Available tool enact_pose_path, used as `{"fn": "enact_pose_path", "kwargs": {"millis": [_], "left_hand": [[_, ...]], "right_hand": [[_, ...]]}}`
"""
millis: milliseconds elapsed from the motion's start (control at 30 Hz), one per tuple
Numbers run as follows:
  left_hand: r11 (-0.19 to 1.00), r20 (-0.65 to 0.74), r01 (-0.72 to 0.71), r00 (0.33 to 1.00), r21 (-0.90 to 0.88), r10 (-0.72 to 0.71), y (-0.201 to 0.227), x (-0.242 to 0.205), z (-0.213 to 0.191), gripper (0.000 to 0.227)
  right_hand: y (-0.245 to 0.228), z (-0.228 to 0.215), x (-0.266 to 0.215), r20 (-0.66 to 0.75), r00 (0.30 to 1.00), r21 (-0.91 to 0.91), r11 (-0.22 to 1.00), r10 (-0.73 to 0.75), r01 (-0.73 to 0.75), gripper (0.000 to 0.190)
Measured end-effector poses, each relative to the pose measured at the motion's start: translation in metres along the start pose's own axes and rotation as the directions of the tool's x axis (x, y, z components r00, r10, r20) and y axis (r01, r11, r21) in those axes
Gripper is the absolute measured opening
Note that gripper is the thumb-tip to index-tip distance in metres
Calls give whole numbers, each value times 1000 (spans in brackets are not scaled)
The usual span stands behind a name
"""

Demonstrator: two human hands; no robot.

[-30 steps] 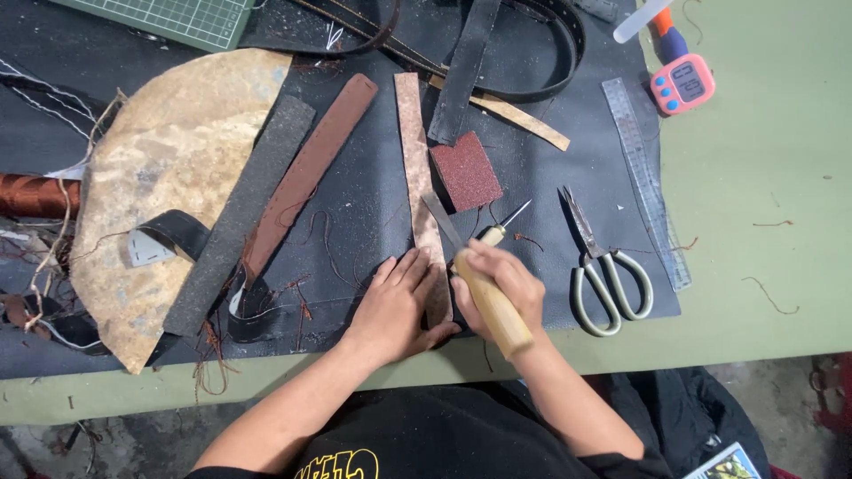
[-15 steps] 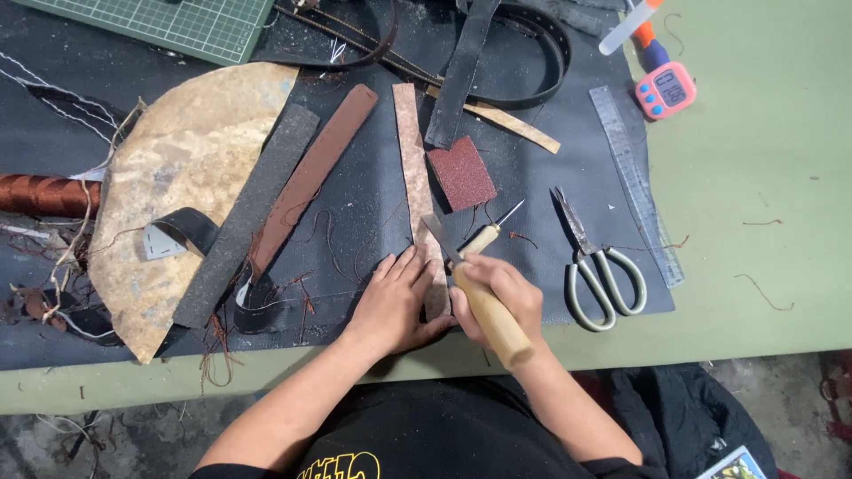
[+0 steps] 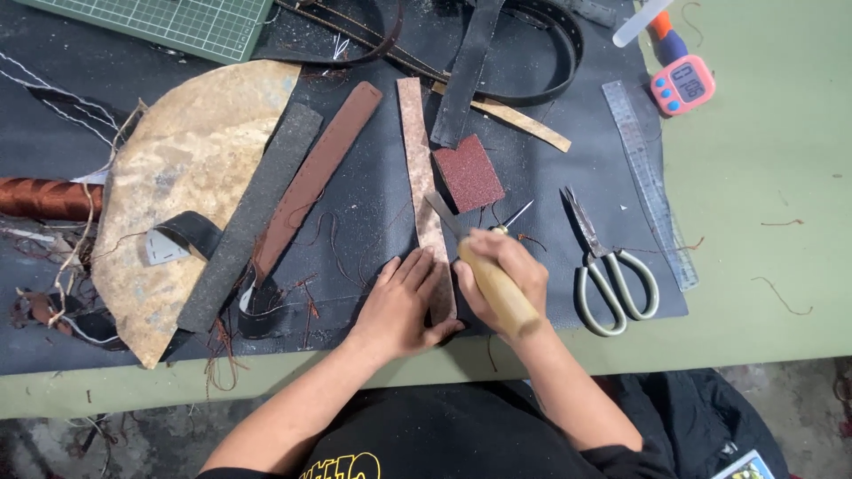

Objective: Sanding and burnishing the edges of a leather strip using a wooden edge slicker to create a smooth finish.

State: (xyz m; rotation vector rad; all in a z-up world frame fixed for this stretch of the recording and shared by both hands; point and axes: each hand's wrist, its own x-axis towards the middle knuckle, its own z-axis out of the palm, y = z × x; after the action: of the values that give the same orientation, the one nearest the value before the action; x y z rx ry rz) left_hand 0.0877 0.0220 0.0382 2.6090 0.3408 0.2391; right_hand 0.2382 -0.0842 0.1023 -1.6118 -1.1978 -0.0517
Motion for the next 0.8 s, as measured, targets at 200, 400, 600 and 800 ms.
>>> {"fn": "enact_pose_path", "kwargs": {"millis": [200,400,600,800], "left_hand": [[1000,-19,-4,1000,-8,4,-6,-2,13,89],[1000,45,11,999,-23,-10,-5,1,6,95],[1000,34,-6,999,-3,6,-5,0,8,90],[1000,22,-10,1000,-6,10,-5,2,7,93]], "right_hand": [[5,-2,-27,-10,1000,-57,998,19,-19,23],[29,16,7,10,1000,-18,1000,1,-1,26],[11,-2,-10,43,999,-64,998,11,-9,26],[27,11,-8,10,1000,-57,998,-19,19,26]]}}
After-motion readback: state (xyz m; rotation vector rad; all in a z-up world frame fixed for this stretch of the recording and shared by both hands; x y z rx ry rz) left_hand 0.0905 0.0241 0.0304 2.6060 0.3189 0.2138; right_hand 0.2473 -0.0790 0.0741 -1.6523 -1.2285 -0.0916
